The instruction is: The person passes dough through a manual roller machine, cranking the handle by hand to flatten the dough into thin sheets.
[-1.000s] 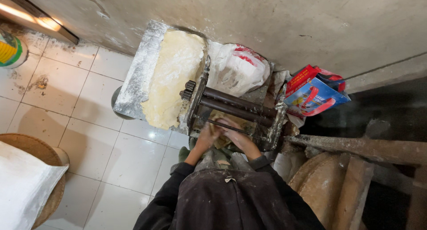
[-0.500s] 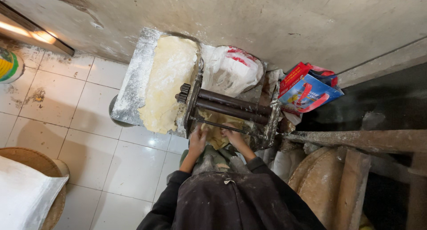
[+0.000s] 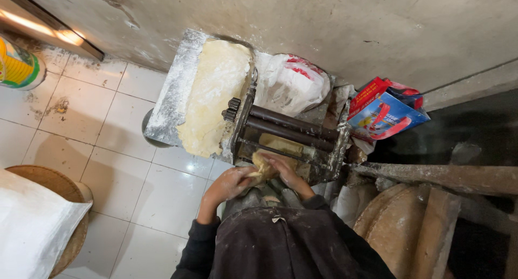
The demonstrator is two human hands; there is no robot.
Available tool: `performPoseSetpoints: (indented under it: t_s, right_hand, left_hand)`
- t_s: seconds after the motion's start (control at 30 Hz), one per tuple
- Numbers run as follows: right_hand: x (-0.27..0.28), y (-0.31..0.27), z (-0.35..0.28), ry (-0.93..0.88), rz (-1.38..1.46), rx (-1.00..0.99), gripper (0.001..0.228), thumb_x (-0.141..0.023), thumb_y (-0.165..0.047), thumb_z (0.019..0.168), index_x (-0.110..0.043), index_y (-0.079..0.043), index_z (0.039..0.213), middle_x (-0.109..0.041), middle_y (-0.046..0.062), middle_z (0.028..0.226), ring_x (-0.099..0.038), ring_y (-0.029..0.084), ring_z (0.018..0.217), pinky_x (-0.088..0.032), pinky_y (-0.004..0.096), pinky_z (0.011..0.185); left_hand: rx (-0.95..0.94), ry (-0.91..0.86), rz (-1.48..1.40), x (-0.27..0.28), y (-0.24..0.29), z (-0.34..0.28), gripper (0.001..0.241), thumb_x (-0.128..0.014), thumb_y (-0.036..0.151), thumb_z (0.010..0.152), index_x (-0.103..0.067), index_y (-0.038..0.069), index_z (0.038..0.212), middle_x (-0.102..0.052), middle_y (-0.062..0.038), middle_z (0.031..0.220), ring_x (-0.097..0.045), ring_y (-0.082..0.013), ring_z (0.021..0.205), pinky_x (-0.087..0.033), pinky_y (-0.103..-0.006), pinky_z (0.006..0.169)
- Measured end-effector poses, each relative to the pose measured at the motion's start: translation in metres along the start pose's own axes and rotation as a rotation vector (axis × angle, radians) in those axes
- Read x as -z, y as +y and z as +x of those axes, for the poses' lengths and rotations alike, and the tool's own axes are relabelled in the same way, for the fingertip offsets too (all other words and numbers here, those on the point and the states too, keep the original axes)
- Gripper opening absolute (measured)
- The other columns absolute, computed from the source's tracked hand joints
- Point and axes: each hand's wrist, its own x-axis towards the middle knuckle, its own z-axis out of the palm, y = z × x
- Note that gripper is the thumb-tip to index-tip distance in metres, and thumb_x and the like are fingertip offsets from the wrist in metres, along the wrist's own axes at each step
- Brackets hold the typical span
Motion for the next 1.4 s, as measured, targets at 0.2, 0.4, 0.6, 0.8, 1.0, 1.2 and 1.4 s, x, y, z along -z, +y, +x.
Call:
performPoseSetpoints:
  t_s: [0.2,0.4,0.6,0.8,1.0,1.2,1.4]
  right_hand:
    - [-0.03,-0.054,-0.015,-0.167,0.073,-0.003,0.075,-0.078,-0.039,0.091,-0.049,0.001,0.148,-0.058,0.015,0.14,-0.059,0.024,0.129,-0.048,0.042,0.112]
    - [-0.051,-0.087,-0.031,0.152,-0.194,0.144,0.056,-0.086,-0.022,0.085,-0.054,-0.003,0.127,-0.061,0.008,0.117,-0.064,0.017,0.111,-0.058,0.036,0.096]
    - [-0.062,-0.119,-0.036,0.5,-0.509,0.19,0.035,-0.076,-0.012,0.095,-0.059,-0.001,0.122,-0.073,0.009,0.111,-0.069,0.014,0.102,-0.057,0.031,0.089]
    - [-0.054,-0.16,-0.052,0.381,-0.58,0.268,0.031,-0.061,-0.009,0.102,-0.057,0.0,0.131,-0.069,0.01,0.12,-0.066,0.017,0.109,-0.052,0.03,0.095]
    - [-0.041,-0.176,-0.058,0.443,-0.767,0.214,0.026,-0.07,-0.002,0.089,-0.065,0.001,0.115,-0.075,0.013,0.101,-0.075,0.021,0.091,-0.057,0.031,0.081]
    - [-0.039,-0.193,-0.064,0.497,-0.93,0.336,0.027,-0.071,-0.001,0.088,-0.065,0.001,0.114,-0.075,0.017,0.105,-0.076,0.028,0.095,-0.058,0.034,0.081]
    - [-0.047,-0.204,-0.063,0.465,-0.899,0.242,0.028,-0.069,-0.006,0.092,-0.063,0.002,0.118,-0.074,0.018,0.106,-0.076,0.03,0.094,-0.057,0.036,0.08]
  left_hand:
    - [0.224,-0.066,-0.246,0.009,0.007,0.003,0.037,-0.064,0.014,0.091,-0.064,0.006,0.126,-0.076,-0.014,0.093,-0.075,-0.0236,0.082,-0.059,-0.0353,0.077]
    - [0.354,0.07,-0.555,0.0,0.01,0.009,0.038,-0.067,0.018,0.094,-0.062,0.004,0.129,-0.074,-0.008,0.095,-0.069,-0.0175,0.075,-0.059,-0.0336,0.063]
    - [0.361,0.089,-0.381,-0.016,0.03,0.039,0.046,-0.077,0.026,0.088,-0.063,0.004,0.127,-0.076,-0.01,0.097,-0.074,-0.0166,0.081,-0.061,-0.0305,0.071]
    - [0.143,0.195,-0.307,-0.013,0.05,0.061,0.035,-0.08,0.022,0.087,-0.072,-0.002,0.111,-0.077,-0.014,0.096,-0.074,-0.0179,0.082,-0.059,-0.0333,0.072]
    - [0.02,0.111,-0.262,-0.003,0.064,0.073,0.032,-0.079,0.021,0.087,-0.072,-0.001,0.109,-0.077,-0.015,0.096,-0.077,-0.0205,0.082,-0.06,-0.0339,0.074]
    - [0.045,0.095,-0.183,-0.006,0.077,0.082,0.032,-0.078,0.024,0.088,-0.072,0.0,0.109,-0.076,-0.018,0.095,-0.077,-0.0265,0.079,-0.059,-0.0348,0.072]
    - [-0.113,0.114,-0.178,-0.008,0.085,0.084,0.038,-0.082,0.023,0.083,-0.07,-0.002,0.109,-0.075,-0.018,0.096,-0.074,-0.0298,0.083,-0.057,-0.0374,0.074]
